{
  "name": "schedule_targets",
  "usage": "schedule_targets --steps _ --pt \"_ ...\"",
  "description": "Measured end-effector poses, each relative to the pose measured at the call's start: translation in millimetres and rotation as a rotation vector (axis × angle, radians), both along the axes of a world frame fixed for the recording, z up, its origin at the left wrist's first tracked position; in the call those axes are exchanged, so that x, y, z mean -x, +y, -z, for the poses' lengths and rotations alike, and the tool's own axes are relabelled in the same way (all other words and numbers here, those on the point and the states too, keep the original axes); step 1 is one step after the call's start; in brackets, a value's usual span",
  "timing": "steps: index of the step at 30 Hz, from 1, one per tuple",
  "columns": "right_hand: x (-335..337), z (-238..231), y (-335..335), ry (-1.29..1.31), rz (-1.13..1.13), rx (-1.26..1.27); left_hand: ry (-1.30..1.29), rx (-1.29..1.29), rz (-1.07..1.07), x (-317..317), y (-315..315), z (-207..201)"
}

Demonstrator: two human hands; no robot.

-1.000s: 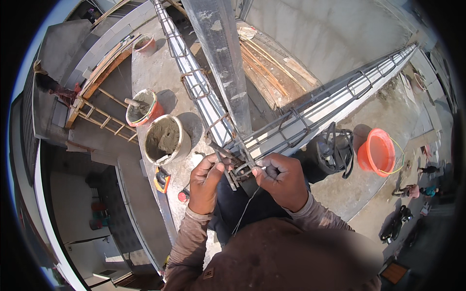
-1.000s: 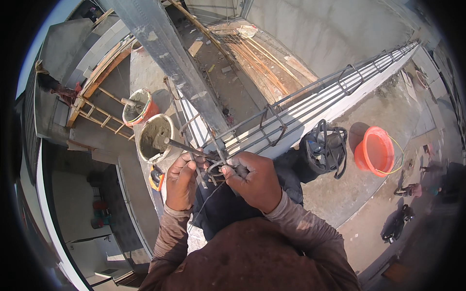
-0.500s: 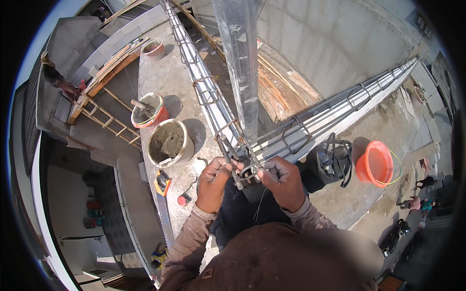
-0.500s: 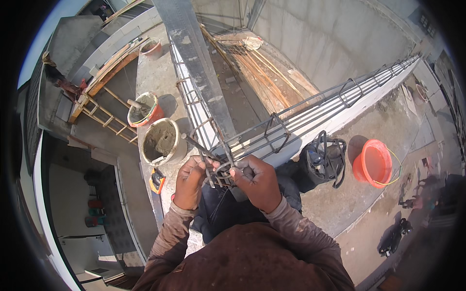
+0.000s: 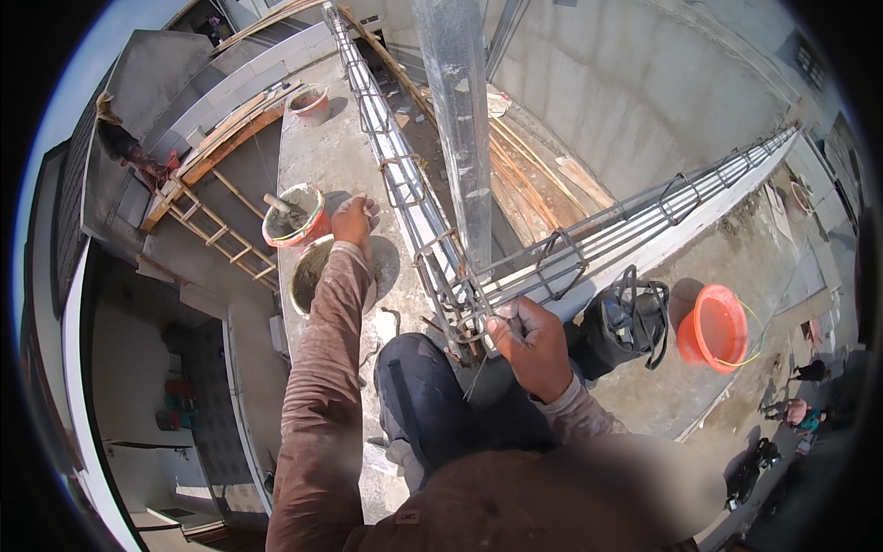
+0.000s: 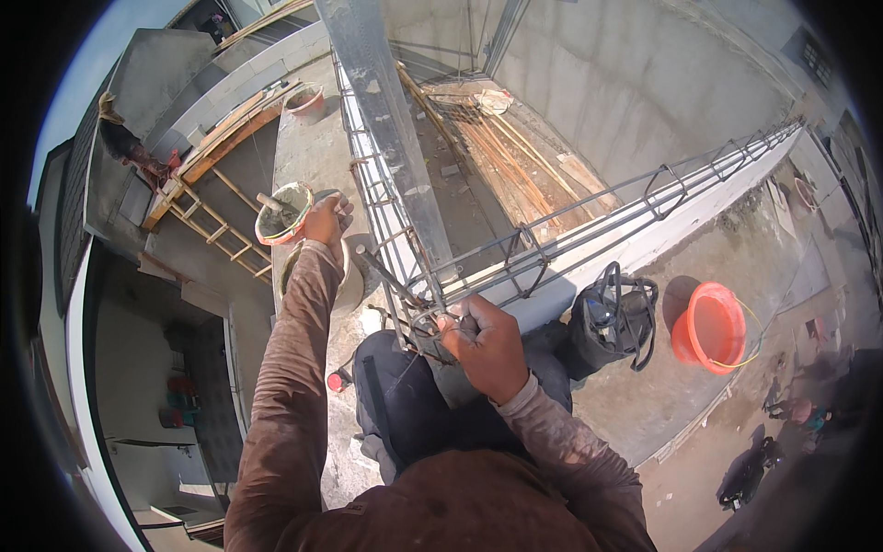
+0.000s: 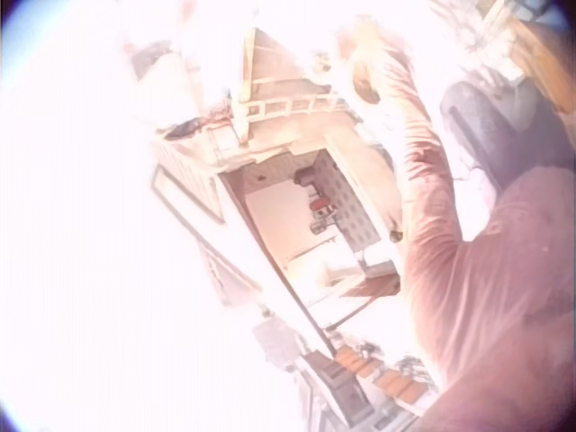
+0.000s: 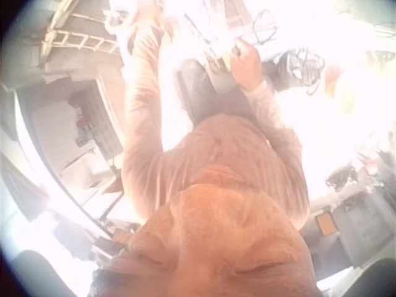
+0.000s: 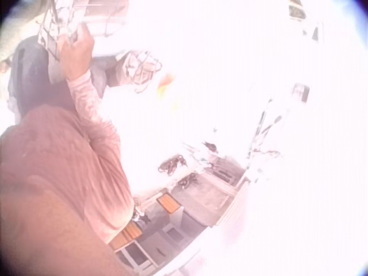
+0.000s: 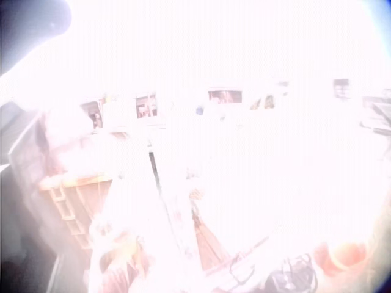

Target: The person uses their hands and a pair of pliers to twist and tighten wire around steel reinforcement bars on a concrete structure.

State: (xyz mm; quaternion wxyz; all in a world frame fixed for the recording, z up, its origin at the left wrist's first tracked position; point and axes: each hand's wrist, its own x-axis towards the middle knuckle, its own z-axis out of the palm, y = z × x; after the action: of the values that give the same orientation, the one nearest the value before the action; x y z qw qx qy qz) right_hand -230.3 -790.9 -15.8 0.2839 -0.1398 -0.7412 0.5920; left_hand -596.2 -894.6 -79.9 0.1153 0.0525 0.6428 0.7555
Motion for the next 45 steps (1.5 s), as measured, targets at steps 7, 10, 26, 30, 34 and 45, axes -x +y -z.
schedule_targets --steps 7,10,26,30,34,45 --pt "-8 -2 0 -0.064 -0.015 0.050 -0.301 -0.060 0.241 81 56 -58" --pt "-11 -4 -1 -0.087 0.008 0.027 -0.125 -0.041 0.493 59 82 -71" --pt "-6 -7 0 -0.137 -0.009 0.038 -0.259 0.136 0.336 88 84 -52" --pt "-7 -7 1 -0.123 -0.008 0.033 -0.244 0.199 0.343 84 89 -54" --pt "-8 -10 1 -0.126 -0.028 0.025 -0.231 0.258 0.379 94 87 -55" --pt "-5 -11 -1 -0.065 -0.035 0.015 -0.219 0.127 0.432 99 80 -55"
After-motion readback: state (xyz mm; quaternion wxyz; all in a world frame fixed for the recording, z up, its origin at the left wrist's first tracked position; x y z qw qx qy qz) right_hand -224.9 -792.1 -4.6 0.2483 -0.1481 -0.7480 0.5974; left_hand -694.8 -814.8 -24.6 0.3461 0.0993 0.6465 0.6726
